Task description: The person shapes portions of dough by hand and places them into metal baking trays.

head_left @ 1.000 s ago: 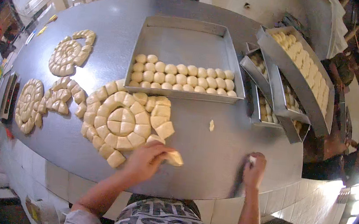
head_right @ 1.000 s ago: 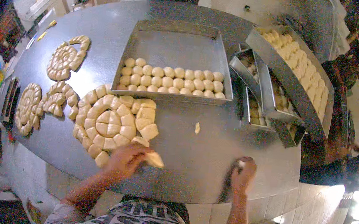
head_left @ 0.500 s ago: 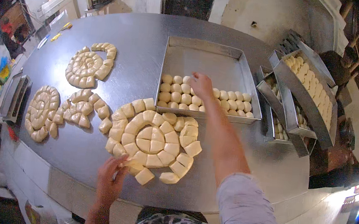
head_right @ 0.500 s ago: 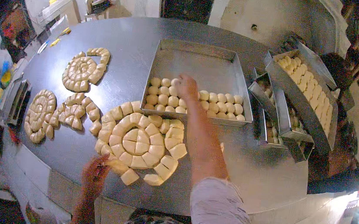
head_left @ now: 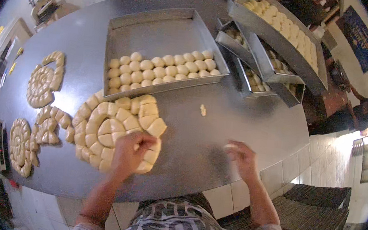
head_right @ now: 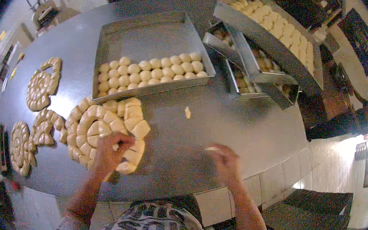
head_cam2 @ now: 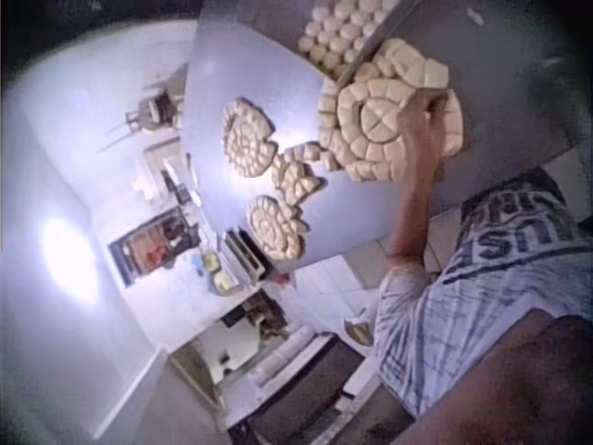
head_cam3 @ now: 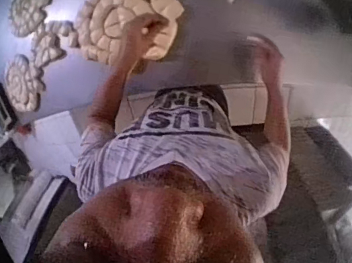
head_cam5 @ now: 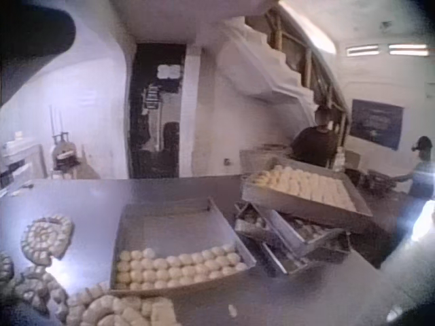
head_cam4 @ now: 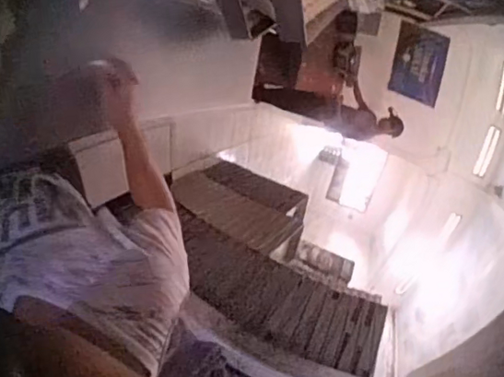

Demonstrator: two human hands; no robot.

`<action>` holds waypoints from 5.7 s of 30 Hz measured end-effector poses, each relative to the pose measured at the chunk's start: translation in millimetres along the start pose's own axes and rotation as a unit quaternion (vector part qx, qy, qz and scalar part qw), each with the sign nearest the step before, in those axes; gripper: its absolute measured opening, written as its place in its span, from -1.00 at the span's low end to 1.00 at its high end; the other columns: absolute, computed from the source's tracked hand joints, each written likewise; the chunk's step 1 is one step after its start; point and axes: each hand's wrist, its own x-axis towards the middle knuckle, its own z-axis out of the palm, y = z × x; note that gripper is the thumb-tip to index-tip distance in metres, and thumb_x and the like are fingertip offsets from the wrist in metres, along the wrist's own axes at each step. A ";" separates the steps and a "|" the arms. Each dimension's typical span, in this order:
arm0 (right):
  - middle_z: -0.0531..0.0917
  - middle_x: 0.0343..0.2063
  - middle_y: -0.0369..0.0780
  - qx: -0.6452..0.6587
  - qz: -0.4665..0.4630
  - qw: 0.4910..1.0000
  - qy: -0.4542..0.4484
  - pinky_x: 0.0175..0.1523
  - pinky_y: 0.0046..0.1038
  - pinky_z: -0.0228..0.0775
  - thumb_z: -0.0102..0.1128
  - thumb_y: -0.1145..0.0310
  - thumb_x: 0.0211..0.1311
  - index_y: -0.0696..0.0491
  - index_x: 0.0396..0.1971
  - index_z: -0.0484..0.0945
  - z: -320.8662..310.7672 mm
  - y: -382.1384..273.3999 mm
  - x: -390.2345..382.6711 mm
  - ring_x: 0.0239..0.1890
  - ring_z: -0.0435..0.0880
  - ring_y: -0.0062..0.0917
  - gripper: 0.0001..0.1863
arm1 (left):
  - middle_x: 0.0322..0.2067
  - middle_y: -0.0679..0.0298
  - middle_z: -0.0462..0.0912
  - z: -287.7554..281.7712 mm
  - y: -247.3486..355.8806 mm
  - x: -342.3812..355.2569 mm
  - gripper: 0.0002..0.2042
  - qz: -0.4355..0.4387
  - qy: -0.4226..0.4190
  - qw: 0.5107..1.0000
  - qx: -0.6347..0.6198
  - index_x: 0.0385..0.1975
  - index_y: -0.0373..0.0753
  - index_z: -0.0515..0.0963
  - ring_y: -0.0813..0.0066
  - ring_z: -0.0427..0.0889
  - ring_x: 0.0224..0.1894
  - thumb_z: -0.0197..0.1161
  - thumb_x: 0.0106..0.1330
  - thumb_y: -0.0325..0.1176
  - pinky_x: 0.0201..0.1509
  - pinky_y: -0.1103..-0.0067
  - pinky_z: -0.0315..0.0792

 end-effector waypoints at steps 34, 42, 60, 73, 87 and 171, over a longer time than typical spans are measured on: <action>0.50 -0.16 -0.10 -0.283 -0.109 0.934 0.187 0.06 -0.26 0.27 0.22 0.41 -0.12 0.10 -0.28 0.48 -119.6 116.8 36.3 -0.08 0.44 -0.29 -0.69 | -0.13 0.04 0.37 147.9 6.1 11.9 -0.69 0.115 0.041 0.971 0.203 -0.12 -0.24 0.43 0.03 0.41 -0.12 0.18 0.11 -0.38 -0.08 0.29 0.38; 0.46 -0.21 -0.25 0.517 -0.291 0.780 0.198 -0.11 -0.54 0.36 0.06 0.40 0.11 0.10 -0.14 0.39 -48.2 -150.3 191.5 -0.14 0.46 -0.55 -0.72 | -0.12 0.04 0.38 127.8 3.6 -1.4 -0.70 0.094 0.024 0.977 0.189 -0.13 -0.26 0.43 0.03 0.43 -0.13 0.18 0.12 -0.38 -0.07 0.29 0.40; 0.54 -0.38 -0.07 0.282 -0.361 0.889 0.019 -0.20 -0.41 0.39 0.01 0.10 0.23 0.16 -0.29 0.53 -252.2 -30.2 42.8 -0.36 0.54 -0.40 -0.62 | -0.32 0.18 0.58 176.8 57.3 62.5 -0.79 -0.009 0.073 0.997 -0.037 -0.20 -0.24 0.52 0.39 0.56 -0.29 0.17 0.22 -0.32 -0.20 0.55 0.42; 0.59 -0.36 -0.20 -0.277 0.170 0.896 0.302 -0.21 -0.40 0.38 0.05 0.14 0.18 0.12 -0.26 0.54 -516.9 276.9 308.5 -0.34 0.55 -0.45 -0.67 | -0.15 0.01 0.51 275.8 136.7 328.5 -0.35 -0.077 0.094 0.898 -0.423 0.04 -0.38 0.29 0.22 0.52 -0.08 0.10 0.16 0.10 0.01 0.36 0.41; 0.59 -0.32 -0.18 -0.257 0.177 0.901 0.300 -0.18 -0.36 0.38 0.08 0.13 0.16 0.12 -0.24 0.52 -535.6 263.0 382.1 -0.31 0.54 -0.40 -0.65 | -0.01 0.04 0.40 293.2 150.9 339.8 -0.34 -0.096 0.162 0.833 -0.520 0.18 -0.24 0.10 0.20 0.46 -0.01 0.17 0.14 -0.08 0.06 0.31 0.40; 0.52 -0.08 -0.08 0.201 0.034 0.865 0.459 -0.14 -0.20 0.40 0.15 0.07 0.09 0.09 0.06 0.37 -411.7 267.3 248.8 -0.19 0.53 -0.22 -0.42 | -0.47 0.27 0.47 161.0 192.1 -90.8 -0.72 -0.133 -0.004 0.895 -0.426 -0.45 -0.29 0.45 0.53 0.40 -0.35 0.09 0.22 -0.15 -0.29 0.60 0.27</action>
